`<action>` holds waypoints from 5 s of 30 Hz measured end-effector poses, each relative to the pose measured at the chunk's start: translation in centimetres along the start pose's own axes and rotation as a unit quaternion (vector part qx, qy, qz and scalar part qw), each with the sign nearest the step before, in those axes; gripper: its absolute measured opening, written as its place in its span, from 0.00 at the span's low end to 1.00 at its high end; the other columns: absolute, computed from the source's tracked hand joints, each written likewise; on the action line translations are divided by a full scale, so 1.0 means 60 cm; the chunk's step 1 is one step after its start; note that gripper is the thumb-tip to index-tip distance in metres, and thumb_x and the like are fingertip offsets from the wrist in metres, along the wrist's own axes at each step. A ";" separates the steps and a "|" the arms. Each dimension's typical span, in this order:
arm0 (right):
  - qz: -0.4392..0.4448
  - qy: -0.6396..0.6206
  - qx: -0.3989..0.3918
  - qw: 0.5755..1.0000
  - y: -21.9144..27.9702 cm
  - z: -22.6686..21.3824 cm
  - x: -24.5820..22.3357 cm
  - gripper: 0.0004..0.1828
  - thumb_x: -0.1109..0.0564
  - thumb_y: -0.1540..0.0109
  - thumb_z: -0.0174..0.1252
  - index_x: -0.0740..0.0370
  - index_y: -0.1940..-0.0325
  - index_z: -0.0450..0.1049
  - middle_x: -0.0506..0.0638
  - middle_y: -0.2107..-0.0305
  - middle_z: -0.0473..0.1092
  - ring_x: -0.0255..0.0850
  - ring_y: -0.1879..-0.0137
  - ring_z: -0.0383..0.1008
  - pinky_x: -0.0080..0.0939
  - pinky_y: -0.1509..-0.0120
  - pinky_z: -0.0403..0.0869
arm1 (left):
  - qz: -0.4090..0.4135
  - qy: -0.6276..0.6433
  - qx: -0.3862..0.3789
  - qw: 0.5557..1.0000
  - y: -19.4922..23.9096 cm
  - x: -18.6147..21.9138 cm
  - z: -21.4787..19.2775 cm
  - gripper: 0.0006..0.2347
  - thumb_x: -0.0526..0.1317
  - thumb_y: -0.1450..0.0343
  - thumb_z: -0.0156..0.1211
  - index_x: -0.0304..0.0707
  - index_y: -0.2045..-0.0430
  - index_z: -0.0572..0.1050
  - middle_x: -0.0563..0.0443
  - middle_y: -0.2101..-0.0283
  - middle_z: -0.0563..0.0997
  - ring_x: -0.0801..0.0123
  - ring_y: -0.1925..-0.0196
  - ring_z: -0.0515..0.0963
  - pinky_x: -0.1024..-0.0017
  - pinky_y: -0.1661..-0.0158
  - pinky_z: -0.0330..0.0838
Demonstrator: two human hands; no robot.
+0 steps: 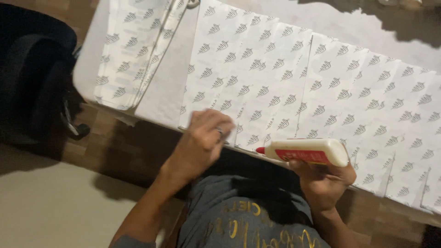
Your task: The person arranges multiple printed paper bag templates on a table, applies liquid glue to the edges using a bottle, and folds the edges to assemble the bags.
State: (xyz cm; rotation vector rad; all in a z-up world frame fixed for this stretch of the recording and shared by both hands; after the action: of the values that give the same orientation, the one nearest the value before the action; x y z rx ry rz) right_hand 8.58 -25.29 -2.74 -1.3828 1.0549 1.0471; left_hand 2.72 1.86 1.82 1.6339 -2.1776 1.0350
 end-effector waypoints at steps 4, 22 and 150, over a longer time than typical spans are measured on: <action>0.027 0.051 -0.045 0.997 -0.004 0.062 -0.022 0.26 0.63 0.52 0.76 0.68 0.54 0.72 0.50 0.64 0.72 0.38 0.56 0.75 0.38 0.52 0.80 | -0.036 -0.083 0.033 0.995 0.017 -0.018 -0.041 0.05 0.28 0.33 0.70 0.29 0.69 0.79 0.47 0.61 0.78 0.58 0.56 0.74 0.61 0.57 0.62; -0.107 -0.086 -0.185 0.973 -0.021 0.199 -0.013 0.23 0.72 0.51 0.75 0.76 0.55 0.74 0.62 0.67 0.77 0.46 0.55 0.80 0.52 0.51 0.80 | -0.110 0.001 -0.019 0.994 0.049 -0.050 -0.043 0.11 0.30 0.40 0.73 0.34 0.65 0.83 0.49 0.55 0.82 0.59 0.48 0.76 0.63 0.50 0.62; -0.156 0.289 -0.017 0.945 -0.043 -0.561 -0.037 0.16 0.67 0.46 0.69 0.65 0.54 0.82 0.63 0.49 0.76 0.59 0.43 0.79 0.54 0.39 0.77 | 0.265 0.136 -0.028 0.954 -0.253 0.465 0.500 0.04 0.29 0.27 0.54 0.23 0.62 0.72 0.29 0.57 0.76 0.44 0.46 0.79 0.52 0.42 0.69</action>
State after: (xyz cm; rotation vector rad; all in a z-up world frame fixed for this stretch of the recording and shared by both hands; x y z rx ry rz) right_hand 12.00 -58.61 1.99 -1.8729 1.1774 0.4290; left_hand 13.36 -40.51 1.85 0.8241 -2.4699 1.2244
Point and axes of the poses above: each hand's wrist, its own y-axis away from the middle knuckle, its own z-axis out of the palm, x = y × z, the point moved 4 cm from there along -y, towards the middle knuckle
